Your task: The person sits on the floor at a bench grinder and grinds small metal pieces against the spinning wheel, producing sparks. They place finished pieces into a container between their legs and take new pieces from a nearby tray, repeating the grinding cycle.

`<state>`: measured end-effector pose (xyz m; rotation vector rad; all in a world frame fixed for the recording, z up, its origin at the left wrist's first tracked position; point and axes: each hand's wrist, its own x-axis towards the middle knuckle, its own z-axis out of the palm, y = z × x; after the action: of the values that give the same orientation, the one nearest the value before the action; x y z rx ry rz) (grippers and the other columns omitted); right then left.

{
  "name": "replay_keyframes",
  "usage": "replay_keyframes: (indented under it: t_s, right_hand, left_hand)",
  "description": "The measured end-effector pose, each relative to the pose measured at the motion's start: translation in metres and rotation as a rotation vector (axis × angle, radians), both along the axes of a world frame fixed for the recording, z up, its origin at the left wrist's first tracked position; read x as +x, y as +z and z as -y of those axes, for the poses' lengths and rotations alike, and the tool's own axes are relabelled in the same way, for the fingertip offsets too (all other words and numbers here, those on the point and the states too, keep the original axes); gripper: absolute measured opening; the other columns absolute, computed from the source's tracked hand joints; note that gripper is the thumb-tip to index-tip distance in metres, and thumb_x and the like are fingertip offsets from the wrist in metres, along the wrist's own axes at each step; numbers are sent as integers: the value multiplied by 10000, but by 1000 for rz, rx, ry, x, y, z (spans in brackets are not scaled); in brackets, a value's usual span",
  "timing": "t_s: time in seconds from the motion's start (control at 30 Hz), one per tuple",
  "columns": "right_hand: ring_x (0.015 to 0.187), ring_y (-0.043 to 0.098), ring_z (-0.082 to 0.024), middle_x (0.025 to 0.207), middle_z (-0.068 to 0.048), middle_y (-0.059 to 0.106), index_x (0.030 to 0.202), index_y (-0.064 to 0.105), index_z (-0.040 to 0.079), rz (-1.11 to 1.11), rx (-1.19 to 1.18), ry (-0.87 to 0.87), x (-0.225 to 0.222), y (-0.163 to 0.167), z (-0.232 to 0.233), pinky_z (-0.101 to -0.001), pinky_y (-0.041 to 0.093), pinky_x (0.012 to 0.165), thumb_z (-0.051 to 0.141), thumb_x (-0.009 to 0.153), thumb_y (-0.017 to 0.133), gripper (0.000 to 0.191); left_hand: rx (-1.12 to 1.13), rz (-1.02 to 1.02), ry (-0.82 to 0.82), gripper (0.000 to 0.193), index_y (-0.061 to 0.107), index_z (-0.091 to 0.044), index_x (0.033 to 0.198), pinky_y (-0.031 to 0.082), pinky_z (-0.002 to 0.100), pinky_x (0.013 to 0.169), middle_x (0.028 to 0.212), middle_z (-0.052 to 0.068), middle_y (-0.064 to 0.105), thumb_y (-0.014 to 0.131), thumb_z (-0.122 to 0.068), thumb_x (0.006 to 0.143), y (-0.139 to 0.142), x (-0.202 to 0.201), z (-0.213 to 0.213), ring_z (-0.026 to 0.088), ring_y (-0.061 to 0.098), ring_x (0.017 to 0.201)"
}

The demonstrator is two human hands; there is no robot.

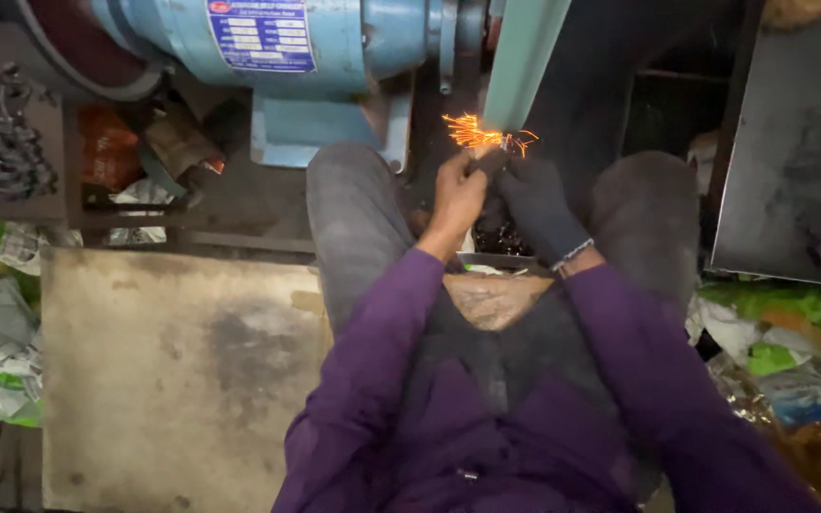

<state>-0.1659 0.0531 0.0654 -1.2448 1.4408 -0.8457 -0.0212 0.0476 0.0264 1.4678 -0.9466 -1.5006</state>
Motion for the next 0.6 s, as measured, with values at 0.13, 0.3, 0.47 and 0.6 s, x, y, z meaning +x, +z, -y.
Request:
replay_keyframes:
  t_s: [0.13,0.3,0.47,0.6]
  right_hand:
    - [595,646,-131,714,-82,706,885,736,-32,52,43,97,0,-3,12,-309,501,542,183,1021,611,284]
    - [637,660,-112,811,-26,702,1060,678,4,526,316,0,6,5,11,-280,519,565,254,1028,611,260]
    - [725,599,-106,843,-59,674,1134,674,10,112,58,34,7,28,-21,-288,483,610,200,984,695,242]
    - [965,668,-123,1056,-68,712,1196,651,-9,-73,-440,-99,14,34,-20,-288,534,844,224,1045,689,280]
  left_hand:
    - [-353,133,23,470,716,-3,1228,449,297,563,921,13,719,531,-20,796,-1,-2,16,82,540,639]
    - [138,-215,-80,244,741,-9,1153,445,263,611,902,56,678,583,-124,1008,9,10,31,68,574,705]
    - [319,-649,-51,263,698,-22,1167,488,294,658,960,100,747,491,-100,1025,9,24,21,135,618,722]
    - [407,-505,106,398,650,-62,1320,539,379,888,1128,89,685,409,-31,1005,1,17,14,195,660,944]
